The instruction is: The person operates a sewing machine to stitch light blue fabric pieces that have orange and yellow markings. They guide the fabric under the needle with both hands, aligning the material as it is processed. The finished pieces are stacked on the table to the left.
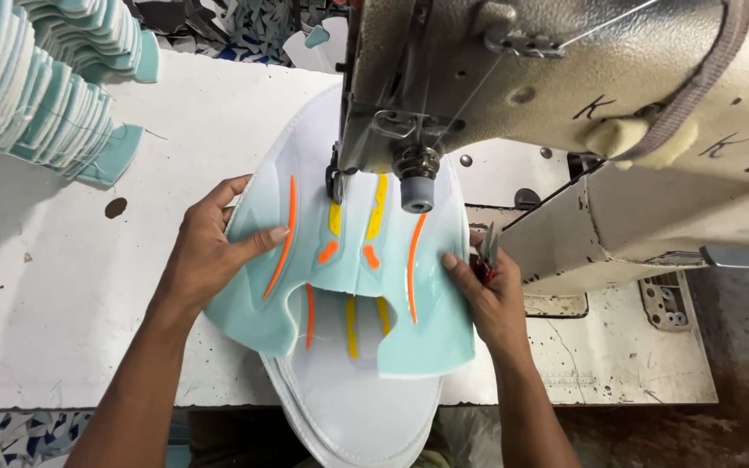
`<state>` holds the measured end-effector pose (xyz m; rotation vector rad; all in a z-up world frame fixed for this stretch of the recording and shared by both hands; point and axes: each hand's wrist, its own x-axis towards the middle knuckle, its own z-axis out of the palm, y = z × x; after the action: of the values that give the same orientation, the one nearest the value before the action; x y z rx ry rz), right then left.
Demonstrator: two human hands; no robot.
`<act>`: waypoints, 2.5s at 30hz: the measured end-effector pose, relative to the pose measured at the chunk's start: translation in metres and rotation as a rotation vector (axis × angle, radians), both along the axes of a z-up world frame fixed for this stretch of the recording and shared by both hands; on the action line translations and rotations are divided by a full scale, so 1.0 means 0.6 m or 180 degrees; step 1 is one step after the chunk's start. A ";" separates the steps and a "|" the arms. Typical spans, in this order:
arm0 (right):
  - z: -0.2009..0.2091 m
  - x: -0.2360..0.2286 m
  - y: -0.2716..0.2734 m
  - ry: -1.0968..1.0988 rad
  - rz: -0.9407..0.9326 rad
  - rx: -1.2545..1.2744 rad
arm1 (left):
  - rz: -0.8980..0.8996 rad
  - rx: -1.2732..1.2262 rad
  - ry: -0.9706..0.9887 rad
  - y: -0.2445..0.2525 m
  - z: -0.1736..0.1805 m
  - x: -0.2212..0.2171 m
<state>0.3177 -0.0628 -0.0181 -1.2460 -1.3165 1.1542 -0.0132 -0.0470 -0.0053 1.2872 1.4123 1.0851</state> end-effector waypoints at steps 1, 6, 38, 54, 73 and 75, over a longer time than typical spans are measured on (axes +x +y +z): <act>0.003 -0.002 0.005 0.0070 -0.0005 -0.0019 | -0.0004 0.0117 -0.0048 0.001 0.001 0.000; 0.010 -0.008 0.032 -0.0004 -0.0118 -0.0026 | -0.0016 0.0395 -0.0006 0.025 0.001 -0.002; -0.107 0.019 -0.114 -0.2614 -0.0473 0.0416 | 0.1571 0.1065 0.1929 -0.239 -0.196 0.108; -0.045 -0.024 -0.199 0.0410 -0.0463 -0.0479 | 0.0931 0.0348 0.1133 -0.295 -0.215 0.085; -0.074 0.017 -0.238 -0.0613 0.0306 0.2381 | 0.0467 0.1647 0.0024 -0.354 -0.024 0.028; -0.118 0.004 -0.171 -0.0492 0.0031 0.2131 | 0.0512 0.1183 0.0138 -0.274 -0.018 0.037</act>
<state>0.3201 -0.1652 -0.0887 -0.8368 -1.6430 0.5429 0.0088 -0.2115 -0.0159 1.4816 1.4078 1.4892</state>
